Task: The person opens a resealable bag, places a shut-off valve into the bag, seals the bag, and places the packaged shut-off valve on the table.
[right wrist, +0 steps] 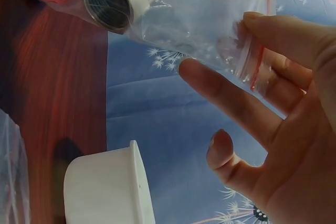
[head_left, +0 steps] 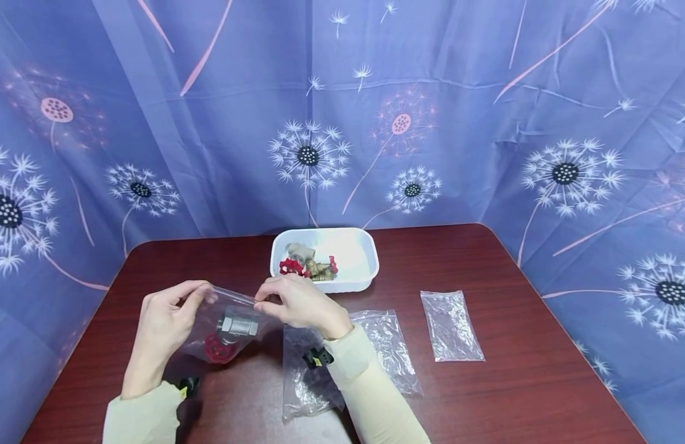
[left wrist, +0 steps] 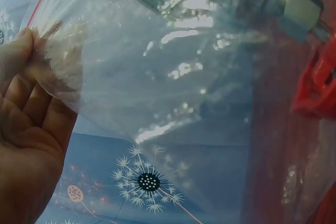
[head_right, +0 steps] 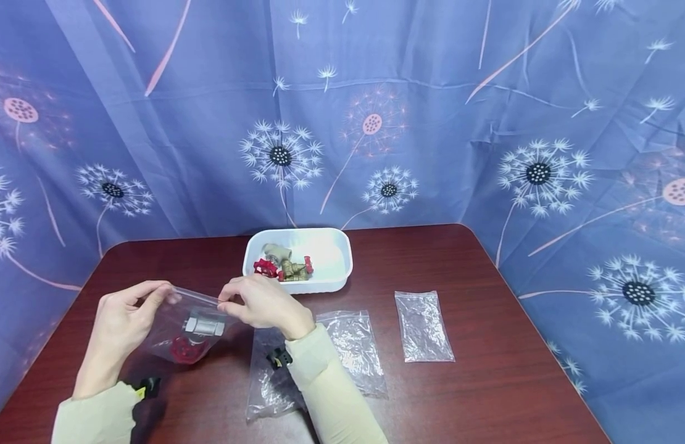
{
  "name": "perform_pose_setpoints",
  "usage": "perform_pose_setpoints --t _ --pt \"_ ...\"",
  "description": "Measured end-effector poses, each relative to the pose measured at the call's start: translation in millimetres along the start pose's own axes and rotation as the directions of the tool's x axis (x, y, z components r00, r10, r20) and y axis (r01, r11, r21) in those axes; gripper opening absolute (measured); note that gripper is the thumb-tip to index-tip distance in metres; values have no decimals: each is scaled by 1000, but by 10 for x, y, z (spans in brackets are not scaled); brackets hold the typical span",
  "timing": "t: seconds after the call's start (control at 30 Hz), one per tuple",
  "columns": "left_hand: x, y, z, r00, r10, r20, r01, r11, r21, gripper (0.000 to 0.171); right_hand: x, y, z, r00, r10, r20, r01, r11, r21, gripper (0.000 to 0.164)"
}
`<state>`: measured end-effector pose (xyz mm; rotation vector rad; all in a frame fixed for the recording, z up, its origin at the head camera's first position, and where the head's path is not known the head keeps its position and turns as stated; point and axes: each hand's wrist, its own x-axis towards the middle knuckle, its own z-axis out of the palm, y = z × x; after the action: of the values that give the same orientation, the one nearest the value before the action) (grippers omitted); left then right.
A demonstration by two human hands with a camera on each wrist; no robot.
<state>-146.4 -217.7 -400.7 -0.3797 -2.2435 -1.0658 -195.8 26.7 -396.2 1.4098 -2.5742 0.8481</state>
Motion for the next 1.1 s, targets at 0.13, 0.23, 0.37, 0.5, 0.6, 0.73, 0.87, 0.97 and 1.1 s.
perform_pose_setpoints --t 0.13,0.23,0.37,0.5,0.6,0.73,0.87,0.97,1.1 --pt "-11 -2 -4 1000 -7 1 7 1000 -4 13 -10 13 3 1000 4 -1 -4 1000 0 8" --pt "-24 -1 -15 1000 -11 4 11 1000 -7 15 -17 24 17 1000 11 -1 -11 1000 1 9" --pt "-32 -1 -20 1000 -18 7 18 1000 -11 16 -33 35 29 1000 13 -1 -13 1000 6 9" --pt "-25 -14 -6 1000 -14 4 14 1000 -17 16 -48 52 32 1000 6 -8 -6 1000 15 8" --pt "-14 -23 1 1000 -11 2 11 1000 -14 15 -56 60 29 1000 11 -8 -11 1000 18 7" --pt "-14 -18 7 1000 -24 6 24 1000 0 14 -82 63 21 1000 30 0 -30 999 13 7" --pt "-25 -7 -4 999 -37 14 36 999 20 14 -104 63 20 999 45 8 -45 999 2 8" --pt "-21 -1 -7 999 -38 17 38 999 22 13 -116 68 16 999 44 7 -44 999 -3 8" --pt "-20 5 -10 999 -41 19 41 999 19 13 -123 77 1 1000 28 -1 -28 1000 -11 8"
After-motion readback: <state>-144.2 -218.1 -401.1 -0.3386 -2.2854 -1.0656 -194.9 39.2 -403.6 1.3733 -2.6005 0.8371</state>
